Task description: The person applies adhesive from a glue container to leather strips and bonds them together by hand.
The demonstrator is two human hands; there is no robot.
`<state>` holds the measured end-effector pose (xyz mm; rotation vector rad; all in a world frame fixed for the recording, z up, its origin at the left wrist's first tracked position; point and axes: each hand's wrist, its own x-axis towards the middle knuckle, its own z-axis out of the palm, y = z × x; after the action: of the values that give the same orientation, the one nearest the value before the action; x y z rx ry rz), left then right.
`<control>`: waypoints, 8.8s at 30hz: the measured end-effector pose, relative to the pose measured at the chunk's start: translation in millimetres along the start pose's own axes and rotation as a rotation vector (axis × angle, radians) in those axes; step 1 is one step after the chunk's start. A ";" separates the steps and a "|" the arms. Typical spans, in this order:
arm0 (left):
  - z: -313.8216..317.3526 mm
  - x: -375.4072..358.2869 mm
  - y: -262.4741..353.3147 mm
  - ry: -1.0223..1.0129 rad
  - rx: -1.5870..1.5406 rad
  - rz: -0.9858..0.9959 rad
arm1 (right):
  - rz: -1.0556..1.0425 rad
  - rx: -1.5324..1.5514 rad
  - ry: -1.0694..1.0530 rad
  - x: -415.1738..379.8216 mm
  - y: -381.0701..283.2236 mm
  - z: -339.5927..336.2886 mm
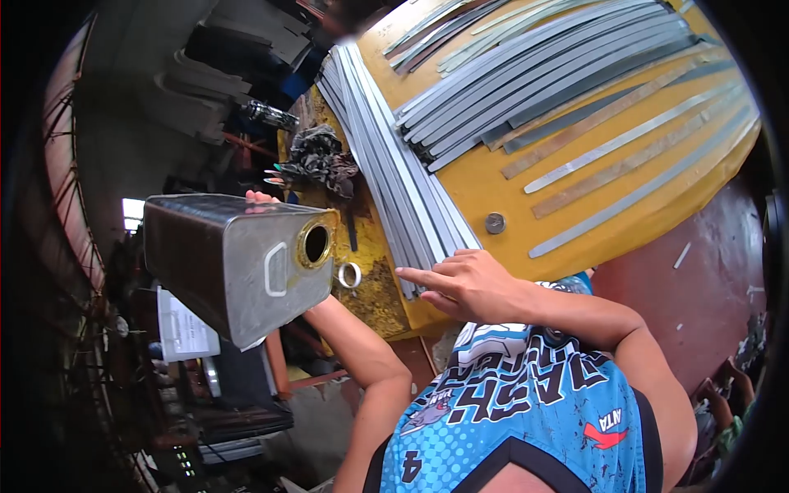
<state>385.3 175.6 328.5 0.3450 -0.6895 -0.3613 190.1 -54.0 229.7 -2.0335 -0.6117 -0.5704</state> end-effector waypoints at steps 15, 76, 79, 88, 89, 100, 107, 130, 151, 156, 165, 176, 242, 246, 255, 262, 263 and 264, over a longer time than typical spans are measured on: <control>38.6 9.8 16.4 0.021 -0.053 -0.027 | -0.086 0.038 0.077 34.0 -7.2 -32.6; -79.5 -63.2 -123.7 0.269 -0.180 -0.207 | 0.334 -0.344 -0.215 24.8 1.7 -34.3; -82.5 -63.6 -134.4 0.280 -0.196 -0.196 | 0.425 -0.361 -0.328 20.0 1.5 -39.7; -81.3 -66.4 -147.8 0.275 -0.203 -0.179 | 0.448 -0.320 -0.306 -10.0 5.3 -46.6; -80.4 -67.0 -148.1 0.270 -0.206 -0.179 | 0.461 -0.306 -0.353 -8.2 5.2 -49.5; -91.7 -66.0 -206.2 0.296 -0.309 -0.263 | 0.419 0.801 0.496 -68.8 55.3 -147.7; -99.5 -79.8 -281.6 0.370 -0.445 -0.374 | 0.886 -0.471 0.530 -184.8 217.5 -140.9; -169.3 -128.6 -372.8 0.228 -0.618 -0.508 | 1.004 -0.916 0.116 -173.6 255.2 -97.5; -159.4 -124.5 -365.6 0.338 -0.517 -0.470 | 0.805 -0.999 0.024 -178.5 249.1 -122.1; -158.7 -119.3 -363.7 0.343 -0.490 -0.453 | 0.737 -0.909 0.041 -165.6 242.8 -120.8; -151.0 -106.1 -351.2 0.397 -0.411 -0.387 | 0.584 -0.499 0.241 -129.2 200.8 -108.2; -148.0 -108.9 -311.3 0.593 -0.202 -0.202 | 0.689 -0.341 -0.517 -62.1 91.0 -116.7; -240.6 -253.3 -39.0 1.546 0.760 -0.201 | 0.232 -0.443 -0.705 59.5 169.5 161.2; -214.1 -259.5 -49.1 1.551 0.949 -0.255 | 0.245 -0.433 -0.694 48.9 163.7 148.6; -120.5 -284.2 -147.0 1.253 1.504 -0.094 | 0.317 0.003 -0.763 44.2 144.4 118.6; -83.3 -221.7 -238.0 0.438 1.601 -0.465 | 0.260 0.638 -0.108 37.5 85.3 -9.7; -74.9 -196.2 -250.4 0.361 1.591 -0.488 | 0.347 0.488 0.000 22.1 89.5 -27.4; -76.4 -177.5 -265.7 0.218 1.582 -0.446 | 0.369 0.298 0.146 1.9 104.0 -37.2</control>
<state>254.3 31.9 63.6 2.0281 -0.5524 -0.1152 250.1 -134.1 182.8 -1.7466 -0.2095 -0.3770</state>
